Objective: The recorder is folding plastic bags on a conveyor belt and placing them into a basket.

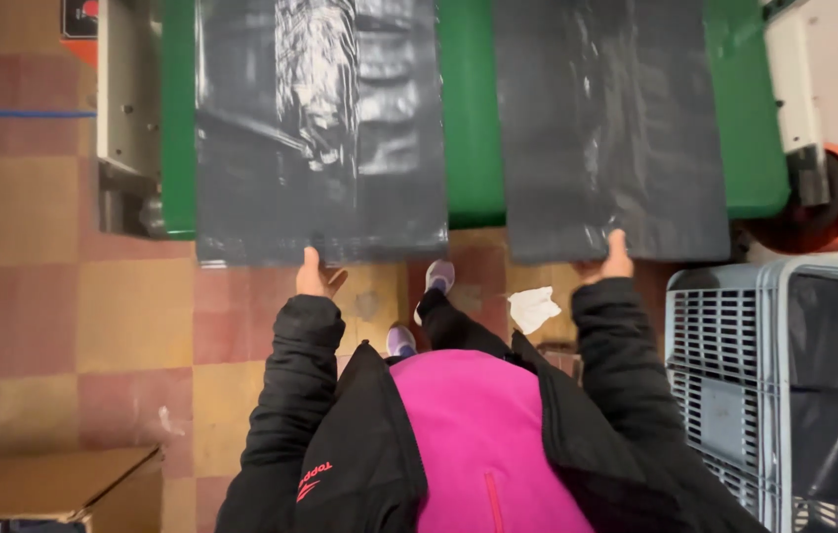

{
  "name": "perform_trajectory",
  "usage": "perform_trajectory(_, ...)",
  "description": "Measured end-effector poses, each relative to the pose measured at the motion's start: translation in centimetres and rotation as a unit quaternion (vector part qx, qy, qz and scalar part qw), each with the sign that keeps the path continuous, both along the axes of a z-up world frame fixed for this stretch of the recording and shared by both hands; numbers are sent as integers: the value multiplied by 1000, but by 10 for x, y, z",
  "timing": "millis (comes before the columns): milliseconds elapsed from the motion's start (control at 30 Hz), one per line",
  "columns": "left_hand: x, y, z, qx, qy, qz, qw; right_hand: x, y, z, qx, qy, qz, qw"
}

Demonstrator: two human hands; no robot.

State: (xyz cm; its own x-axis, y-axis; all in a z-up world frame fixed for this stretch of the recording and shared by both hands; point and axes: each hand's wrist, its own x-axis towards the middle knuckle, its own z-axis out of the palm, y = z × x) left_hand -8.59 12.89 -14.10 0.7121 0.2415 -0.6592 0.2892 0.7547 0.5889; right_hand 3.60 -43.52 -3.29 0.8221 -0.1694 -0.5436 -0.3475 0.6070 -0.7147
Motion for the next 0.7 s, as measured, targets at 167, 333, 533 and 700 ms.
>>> perform_trajectory(167,-46,14,104,278,-48,-63,957,4,-83,67,-230,-166,115,952)
perform_trajectory(333,13,22,278,62,-172,-32,983,112,-32,184,65,-237,146,958)
perform_trajectory(533,272,48,327,275,-280,-89,916,306,82,168,401,-225,268,847)
perform_trajectory(700,407,86,281,262,-214,-101,936,280,248,66,91,-47,353,930)
